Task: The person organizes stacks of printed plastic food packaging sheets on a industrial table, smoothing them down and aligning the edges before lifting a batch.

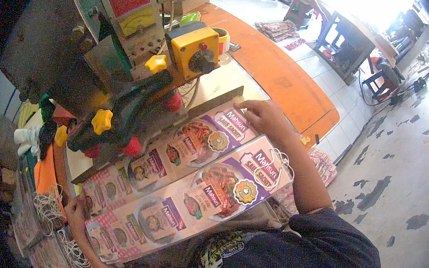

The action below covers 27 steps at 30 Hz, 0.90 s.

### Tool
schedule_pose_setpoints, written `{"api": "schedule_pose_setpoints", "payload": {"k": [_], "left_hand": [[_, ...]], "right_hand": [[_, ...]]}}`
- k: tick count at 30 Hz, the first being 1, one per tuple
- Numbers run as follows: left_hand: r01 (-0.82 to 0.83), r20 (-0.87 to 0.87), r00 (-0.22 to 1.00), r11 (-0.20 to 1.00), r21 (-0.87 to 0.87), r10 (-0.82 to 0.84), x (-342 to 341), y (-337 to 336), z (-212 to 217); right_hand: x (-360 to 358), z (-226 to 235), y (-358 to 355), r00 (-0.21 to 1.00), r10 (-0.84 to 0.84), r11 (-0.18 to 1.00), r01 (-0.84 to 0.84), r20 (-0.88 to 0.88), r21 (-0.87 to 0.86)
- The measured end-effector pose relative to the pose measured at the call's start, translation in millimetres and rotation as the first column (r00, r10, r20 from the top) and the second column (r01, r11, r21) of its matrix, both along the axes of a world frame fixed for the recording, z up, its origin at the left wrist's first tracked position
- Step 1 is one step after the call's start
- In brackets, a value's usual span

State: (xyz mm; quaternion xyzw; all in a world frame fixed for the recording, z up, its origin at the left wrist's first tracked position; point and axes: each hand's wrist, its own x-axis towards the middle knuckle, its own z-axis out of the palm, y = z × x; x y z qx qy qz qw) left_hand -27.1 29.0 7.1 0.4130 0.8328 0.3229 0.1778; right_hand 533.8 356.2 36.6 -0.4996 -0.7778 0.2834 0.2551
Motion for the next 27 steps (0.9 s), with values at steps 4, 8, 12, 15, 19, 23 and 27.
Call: {"api": "schedule_pose_setpoints", "payload": {"k": [4,8,12,15,19,23,27], "left_hand": [[0.011,0.018,1.000,0.999,0.052,-0.011,5,2,2],[-0.013,0.113,0.994,0.997,0.076,0.004,1,-1,-4],[-0.018,0.192,0.981,0.994,0.106,-0.003,-2,-3,-9],[0.014,0.141,0.989,0.987,0.161,-0.037,-2,-2,-13],[-0.024,0.167,0.986,0.992,0.121,0.003,8,3,-4],[0.003,0.051,0.999,0.998,0.065,-0.006,8,1,3],[0.021,0.057,0.998,0.992,0.123,-0.028,4,-3,-6]], "right_hand": [[2,-5,4,1.000,0.020,1.000,-0.020,-0.016,-0.010],[1,-8,4,1.000,0.012,1.000,-0.012,-0.013,-0.008],[-2,-2,1,1.000,-0.002,0.999,0.001,-0.025,-0.035],[-2,0,1,1.000,-0.007,0.999,0.007,-0.010,-0.045],[3,-5,3,0.999,0.034,0.999,-0.033,-0.018,0.035],[3,-5,3,1.000,0.014,1.000,-0.015,-0.021,-0.020],[4,-13,4,0.997,0.024,1.000,-0.024,-0.080,-0.002]]}}
